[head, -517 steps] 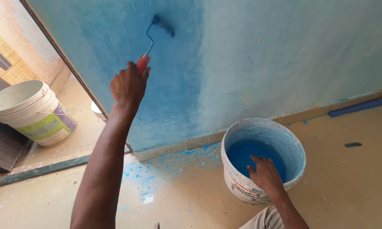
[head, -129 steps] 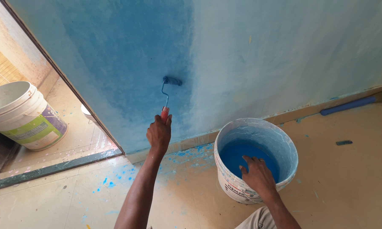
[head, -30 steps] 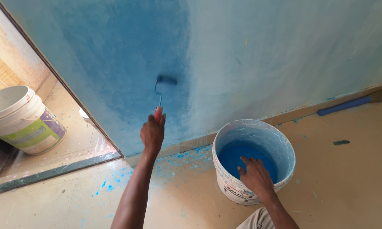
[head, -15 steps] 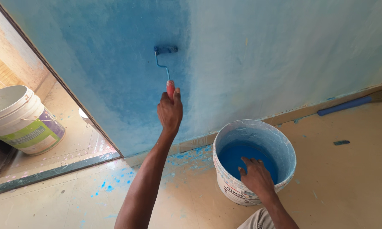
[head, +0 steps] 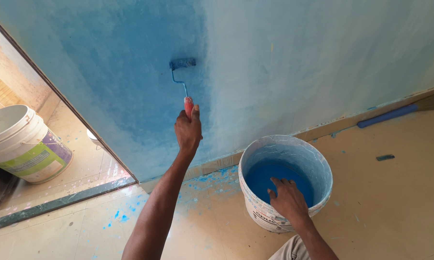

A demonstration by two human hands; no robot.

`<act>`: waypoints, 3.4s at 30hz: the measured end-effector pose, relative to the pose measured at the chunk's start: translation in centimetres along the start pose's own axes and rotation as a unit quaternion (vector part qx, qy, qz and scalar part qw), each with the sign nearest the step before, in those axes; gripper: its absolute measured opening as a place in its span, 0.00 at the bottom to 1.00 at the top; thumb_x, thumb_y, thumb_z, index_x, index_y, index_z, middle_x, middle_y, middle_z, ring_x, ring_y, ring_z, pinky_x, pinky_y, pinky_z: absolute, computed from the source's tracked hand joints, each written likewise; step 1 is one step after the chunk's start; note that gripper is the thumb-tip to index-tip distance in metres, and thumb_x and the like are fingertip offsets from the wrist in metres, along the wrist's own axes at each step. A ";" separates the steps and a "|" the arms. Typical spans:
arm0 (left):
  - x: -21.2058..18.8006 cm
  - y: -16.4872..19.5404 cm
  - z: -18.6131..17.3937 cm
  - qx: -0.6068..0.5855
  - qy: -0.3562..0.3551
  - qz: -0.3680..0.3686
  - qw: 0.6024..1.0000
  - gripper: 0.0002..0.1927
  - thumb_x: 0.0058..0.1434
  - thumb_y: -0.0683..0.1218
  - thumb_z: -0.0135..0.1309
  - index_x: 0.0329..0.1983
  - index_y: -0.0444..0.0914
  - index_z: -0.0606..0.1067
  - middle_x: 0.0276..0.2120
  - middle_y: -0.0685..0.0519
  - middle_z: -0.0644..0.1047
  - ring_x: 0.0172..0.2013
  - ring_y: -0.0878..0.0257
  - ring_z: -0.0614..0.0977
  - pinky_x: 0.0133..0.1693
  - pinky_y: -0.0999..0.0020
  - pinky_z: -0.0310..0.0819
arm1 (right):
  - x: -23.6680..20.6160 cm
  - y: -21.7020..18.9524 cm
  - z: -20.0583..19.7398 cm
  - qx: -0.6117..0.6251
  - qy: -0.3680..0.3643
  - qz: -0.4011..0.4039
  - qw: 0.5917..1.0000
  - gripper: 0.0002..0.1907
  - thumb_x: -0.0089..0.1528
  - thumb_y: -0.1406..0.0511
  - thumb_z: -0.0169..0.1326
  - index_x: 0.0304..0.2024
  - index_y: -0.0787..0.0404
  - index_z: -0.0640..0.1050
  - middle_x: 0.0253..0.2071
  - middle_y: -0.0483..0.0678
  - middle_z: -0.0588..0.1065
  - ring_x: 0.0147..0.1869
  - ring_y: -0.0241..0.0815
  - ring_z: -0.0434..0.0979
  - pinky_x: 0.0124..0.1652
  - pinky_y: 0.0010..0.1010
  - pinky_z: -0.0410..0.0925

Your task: The person paints a wall blue using a paint roller, repeatedly dipping it into a bucket of paint and applying it in vertical strokes. The person works on a section of the wall near a doorway, gradually covering the unpainted area.

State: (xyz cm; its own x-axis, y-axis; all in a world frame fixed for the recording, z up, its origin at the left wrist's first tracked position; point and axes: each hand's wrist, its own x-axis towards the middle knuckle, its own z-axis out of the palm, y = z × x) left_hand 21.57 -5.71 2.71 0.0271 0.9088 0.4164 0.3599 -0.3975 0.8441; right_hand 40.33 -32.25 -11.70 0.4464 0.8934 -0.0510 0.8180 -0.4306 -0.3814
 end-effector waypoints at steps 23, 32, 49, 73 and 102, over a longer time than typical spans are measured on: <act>-3.1 4.8 2.5 -0.104 -0.007 -0.095 0.990 0.27 0.68 0.61 0.49 0.38 0.29 0.74 0.17 0.50 0.74 0.11 0.62 0.76 0.10 0.66 0.70 | 0.0 0.1 -0.2 0.002 0.030 -0.015 0.999 0.26 0.64 0.57 0.53 0.64 0.57 0.72 0.59 0.57 0.74 0.65 0.60 0.71 0.60 0.47 0.71; -2.4 4.5 2.6 -0.074 -0.007 -0.078 0.994 0.27 0.68 0.60 0.48 0.39 0.29 0.75 0.17 0.49 0.74 0.11 0.61 0.76 0.10 0.65 0.71 | -0.1 0.2 0.1 0.004 0.021 -0.008 1.000 0.27 0.64 0.57 0.53 0.65 0.57 0.71 0.61 0.57 0.73 0.67 0.61 0.69 0.60 0.48 0.71; -0.9 0.9 1.6 0.048 -0.031 -0.032 0.998 0.29 0.68 0.63 0.47 0.37 0.31 0.75 0.20 0.44 0.78 0.14 0.57 0.80 0.22 0.56 0.75 | 0.0 0.2 0.1 -0.010 0.013 -0.003 1.000 0.27 0.65 0.56 0.51 0.65 0.57 0.71 0.61 0.57 0.73 0.68 0.61 0.69 0.61 0.48 0.70; -0.7 4.1 2.8 0.037 -0.029 -0.066 0.997 0.27 0.68 0.62 0.47 0.36 0.32 0.74 0.19 0.43 0.78 0.13 0.56 0.79 0.20 0.56 0.75 | 0.0 0.2 0.2 0.001 0.011 -0.006 1.000 0.27 0.65 0.56 0.51 0.65 0.57 0.71 0.61 0.57 0.73 0.67 0.60 0.69 0.61 0.47 0.70; -2.7 -5.1 6.1 0.096 -0.034 -0.054 0.993 0.29 0.68 0.65 0.45 0.39 0.33 0.76 0.24 0.43 0.79 0.23 0.54 0.81 0.25 0.54 0.72 | 0.1 0.4 0.3 -0.001 0.008 -0.001 1.000 0.27 0.65 0.56 0.52 0.65 0.56 0.71 0.62 0.57 0.72 0.69 0.60 0.69 0.62 0.48 0.70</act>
State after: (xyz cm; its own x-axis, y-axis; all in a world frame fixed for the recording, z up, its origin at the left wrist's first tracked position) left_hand 25.31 -5.33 -4.74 0.0386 0.9541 0.2971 0.5344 -0.2710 0.8007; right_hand 40.58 -32.28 -12.11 0.4503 0.8922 -0.0345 0.8203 -0.4286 -0.3788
